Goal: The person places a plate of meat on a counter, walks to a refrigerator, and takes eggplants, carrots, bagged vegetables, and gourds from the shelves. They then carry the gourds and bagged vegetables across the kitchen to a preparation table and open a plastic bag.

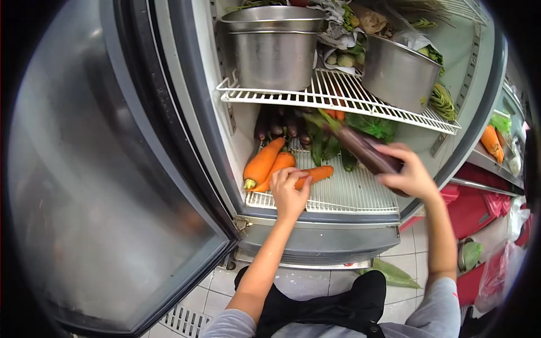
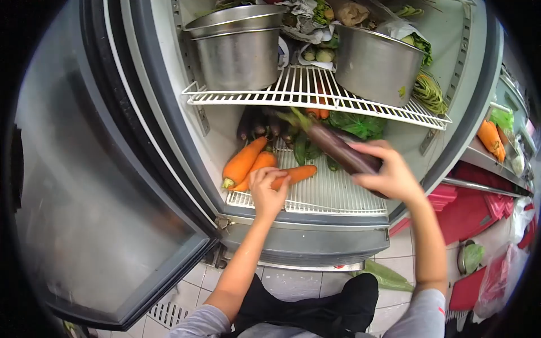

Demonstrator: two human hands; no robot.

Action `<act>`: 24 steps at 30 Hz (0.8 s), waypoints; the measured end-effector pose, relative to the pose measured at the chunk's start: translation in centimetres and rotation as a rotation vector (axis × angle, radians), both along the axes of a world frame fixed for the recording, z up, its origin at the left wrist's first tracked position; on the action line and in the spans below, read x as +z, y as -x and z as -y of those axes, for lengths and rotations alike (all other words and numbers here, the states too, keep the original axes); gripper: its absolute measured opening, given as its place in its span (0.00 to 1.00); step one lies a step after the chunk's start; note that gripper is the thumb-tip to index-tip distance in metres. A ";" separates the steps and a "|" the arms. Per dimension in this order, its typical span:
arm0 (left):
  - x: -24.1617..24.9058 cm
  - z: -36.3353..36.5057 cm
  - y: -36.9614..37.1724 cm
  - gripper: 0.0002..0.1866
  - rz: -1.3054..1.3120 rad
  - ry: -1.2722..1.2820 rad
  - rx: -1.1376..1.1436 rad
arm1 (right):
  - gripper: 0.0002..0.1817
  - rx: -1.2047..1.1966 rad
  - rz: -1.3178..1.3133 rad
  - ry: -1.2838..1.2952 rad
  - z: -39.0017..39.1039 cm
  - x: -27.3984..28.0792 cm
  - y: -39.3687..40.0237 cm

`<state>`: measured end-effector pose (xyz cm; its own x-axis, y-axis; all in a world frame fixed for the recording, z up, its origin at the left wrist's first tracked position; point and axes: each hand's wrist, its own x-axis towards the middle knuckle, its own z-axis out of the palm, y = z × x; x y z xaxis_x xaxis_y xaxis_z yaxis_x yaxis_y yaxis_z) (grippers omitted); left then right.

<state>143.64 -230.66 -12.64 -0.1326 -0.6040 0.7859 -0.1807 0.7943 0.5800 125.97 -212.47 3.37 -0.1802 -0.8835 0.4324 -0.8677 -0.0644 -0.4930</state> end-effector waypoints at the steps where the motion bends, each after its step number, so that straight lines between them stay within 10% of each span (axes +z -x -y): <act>1: -0.2 0.1 0.0 0.05 0.067 0.061 0.017 | 0.31 -0.071 0.382 -0.031 5.5 -0.7 -1.9; 10: -0.4 0.3 0.3 0.06 0.069 0.052 0.011 | 0.25 0.138 0.659 -0.032 26.6 -1.0 -5.8; 12: -0.3 0.5 0.3 0.05 0.095 0.057 0.027 | 0.22 -0.159 -0.392 -0.156 32.2 -4.8 -7.6; 13: -0.3 0.4 0.2 0.07 0.121 0.068 0.021 | 0.24 -0.228 -0.386 0.119 35.2 -8.3 -7.0; 14: -0.4 0.4 0.2 0.07 0.131 0.066 0.015 | 0.27 -0.299 -0.374 0.394 35.0 -9.0 -7.4; 24: -1.1 0.9 0.5 0.07 -0.126 0.040 0.074 | 0.28 -0.111 -0.221 0.022 23.1 -4.1 -9.0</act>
<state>143.18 -231.52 -13.70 0.0121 -0.5767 0.8169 -0.1677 0.8042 0.5702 135.00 -235.54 -0.75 -0.1747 -0.8534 0.4911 -0.9565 0.0288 -0.2902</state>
